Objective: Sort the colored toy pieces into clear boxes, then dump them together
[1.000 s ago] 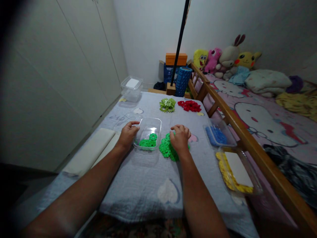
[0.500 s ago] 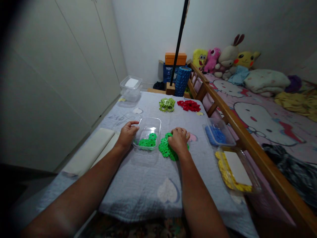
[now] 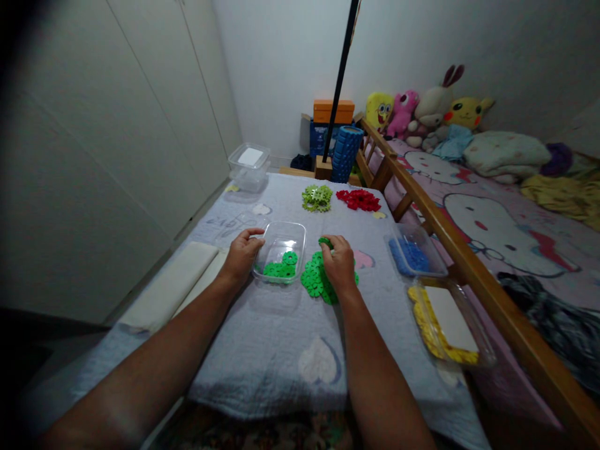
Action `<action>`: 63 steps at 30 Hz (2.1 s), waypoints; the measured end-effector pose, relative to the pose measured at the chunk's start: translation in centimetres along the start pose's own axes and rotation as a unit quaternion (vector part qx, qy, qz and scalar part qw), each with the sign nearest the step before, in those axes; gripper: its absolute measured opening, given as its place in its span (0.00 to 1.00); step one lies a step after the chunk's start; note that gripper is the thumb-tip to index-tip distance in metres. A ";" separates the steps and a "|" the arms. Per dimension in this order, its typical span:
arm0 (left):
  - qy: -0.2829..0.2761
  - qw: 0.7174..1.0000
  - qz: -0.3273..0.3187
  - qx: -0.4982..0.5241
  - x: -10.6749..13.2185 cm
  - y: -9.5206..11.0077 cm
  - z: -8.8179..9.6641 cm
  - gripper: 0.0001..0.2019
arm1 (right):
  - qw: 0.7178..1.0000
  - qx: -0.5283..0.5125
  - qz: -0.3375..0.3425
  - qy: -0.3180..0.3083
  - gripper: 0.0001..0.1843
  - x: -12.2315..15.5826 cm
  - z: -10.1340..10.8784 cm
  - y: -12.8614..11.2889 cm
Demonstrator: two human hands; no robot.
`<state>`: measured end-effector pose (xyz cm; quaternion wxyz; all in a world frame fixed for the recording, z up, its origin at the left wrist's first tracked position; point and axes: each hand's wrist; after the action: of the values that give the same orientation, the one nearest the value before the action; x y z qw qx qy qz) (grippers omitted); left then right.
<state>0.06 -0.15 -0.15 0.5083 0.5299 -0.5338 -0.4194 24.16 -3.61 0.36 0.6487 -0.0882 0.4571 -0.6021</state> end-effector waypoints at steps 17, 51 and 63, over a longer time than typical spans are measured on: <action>-0.004 1.000 0.004 0.006 0.0 -0.1 0.1 0.20 | 0.981 0.024 0.090 -0.168 0.07 1.9 -1.2 -6.0; -0.001 1.000 0.005 0.005 0.0 -0.1 0.0 0.19 | 0.947 0.276 -0.068 -0.148 0.14 0.8 -0.2 -0.7; 0.000 1.000 0.014 0.010 0.1 0.2 -0.1 0.20 | 0.969 0.198 -0.083 -0.124 0.06 0.3 0.3 -0.7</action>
<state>0.16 -0.22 0.08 0.5087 0.5272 -0.5456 -0.4069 23.88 -4.17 0.87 0.6527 -0.0700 0.2357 -0.7166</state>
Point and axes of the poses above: each hand's wrist, its own x-axis away from the middle knuckle, its own z-axis out of the back of the hand, y = z × x, and after that the axes turned 5 degrees about z, right-handed
